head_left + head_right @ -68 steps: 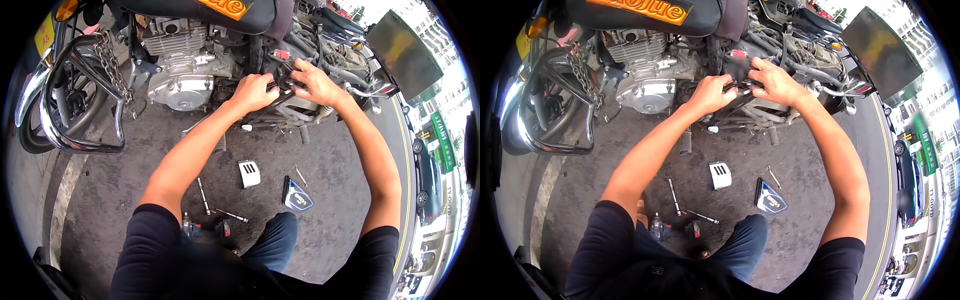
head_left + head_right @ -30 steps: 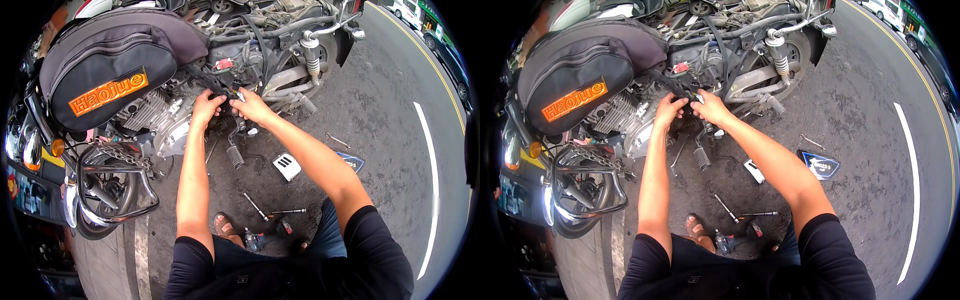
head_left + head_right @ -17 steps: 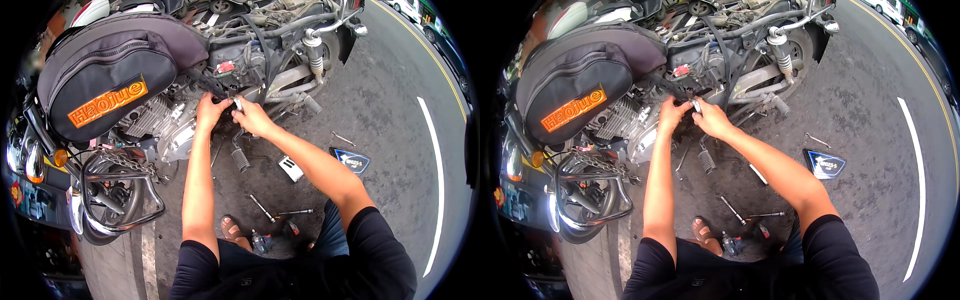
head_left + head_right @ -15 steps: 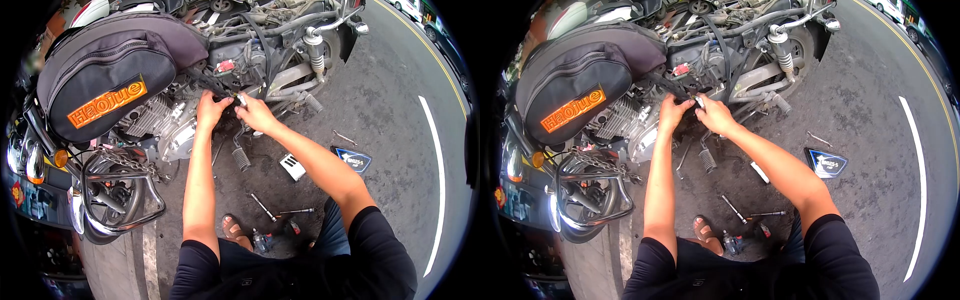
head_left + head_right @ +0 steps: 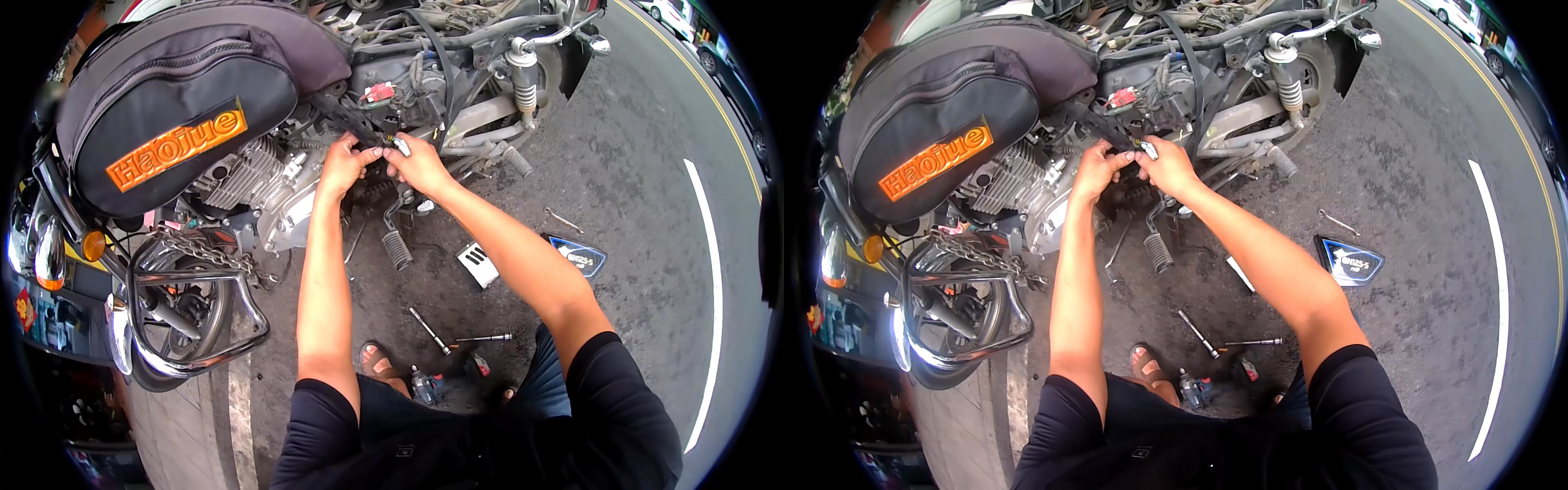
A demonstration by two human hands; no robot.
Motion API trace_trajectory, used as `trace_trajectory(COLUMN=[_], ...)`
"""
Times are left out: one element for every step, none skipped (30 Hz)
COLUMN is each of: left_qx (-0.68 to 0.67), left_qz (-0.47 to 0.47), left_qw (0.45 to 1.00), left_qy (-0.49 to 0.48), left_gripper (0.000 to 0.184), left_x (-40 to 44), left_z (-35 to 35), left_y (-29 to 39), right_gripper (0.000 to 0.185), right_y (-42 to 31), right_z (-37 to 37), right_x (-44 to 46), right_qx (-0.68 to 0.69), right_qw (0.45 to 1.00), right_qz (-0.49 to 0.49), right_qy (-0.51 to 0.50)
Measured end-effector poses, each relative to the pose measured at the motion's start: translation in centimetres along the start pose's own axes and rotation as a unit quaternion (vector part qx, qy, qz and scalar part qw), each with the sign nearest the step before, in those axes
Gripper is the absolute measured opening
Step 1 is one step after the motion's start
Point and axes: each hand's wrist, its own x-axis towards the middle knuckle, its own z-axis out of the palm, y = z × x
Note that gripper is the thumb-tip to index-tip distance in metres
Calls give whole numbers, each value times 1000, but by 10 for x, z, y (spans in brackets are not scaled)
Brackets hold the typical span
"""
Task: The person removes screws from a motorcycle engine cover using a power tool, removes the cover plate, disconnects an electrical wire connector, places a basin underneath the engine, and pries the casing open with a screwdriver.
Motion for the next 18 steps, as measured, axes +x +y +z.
trace_trajectory(left_qx=[-14,-27,-28,-27,-25,-16,-17,43,103,103,103,109,114,108,107,101,95,94], left_qz=[7,8,9,3,-3,-23,-24,24,71,56,56,76,95,90,88,74,60,59], left_qw=[1000,1000,1000,1000,1000,1000,999,998,989,989,989,988,986,988,988,990,992,992], left_qy=[-7,-9,-4,2,9,10,14,47,80,88,91,82,72,68,71,62,52,54], left_gripper=[29,27,27,27,27,26,26,27,28,30,30,30,31,33,33,34,35,35], left_x=[-1,0,0,0,0,-2,-1,2,2,2,2,2,2,2,0,-1,-1,-1], left_z=[0,0,0,1,1,0,-1,0,1,2,2,1,0,0,0,0,-1,-2], left_y=[2,-1,-2,-4,-5,-4,-8,-13,-11,-10,-9,-7,-7,-6,-4,-1,2,1], right_gripper=[36,34,32,27,23,30,30,30,30,27,27,25,24,25,25,26,28,28], right_y=[2,4,5,6,7,4,5,6,7,7,8,6,5,10,10,11,11,2], right_z=[3,4,4,3,3,1,1,1,1,1,1,2,2,2,3,2,3,4], right_x=[2,4,6,7,8,7,8,9,10,10,11,10,9,13,13,14,15,10], right_qx=[34,2,23,30,38,32,31,26,20,25,24,21,17,-9,-10,-89,-166,-179], right_qw=[999,996,997,996,996,997,997,997,997,996,996,996,995,994,994,984,965,960], right_qz=[-8,-57,-55,-55,-54,-44,-43,-48,-53,-63,-64,-70,-76,-88,-87,-120,-153,-155], right_qy=[30,67,58,57,57,52,49,50,51,51,48,52,55,66,62,99,135,152])
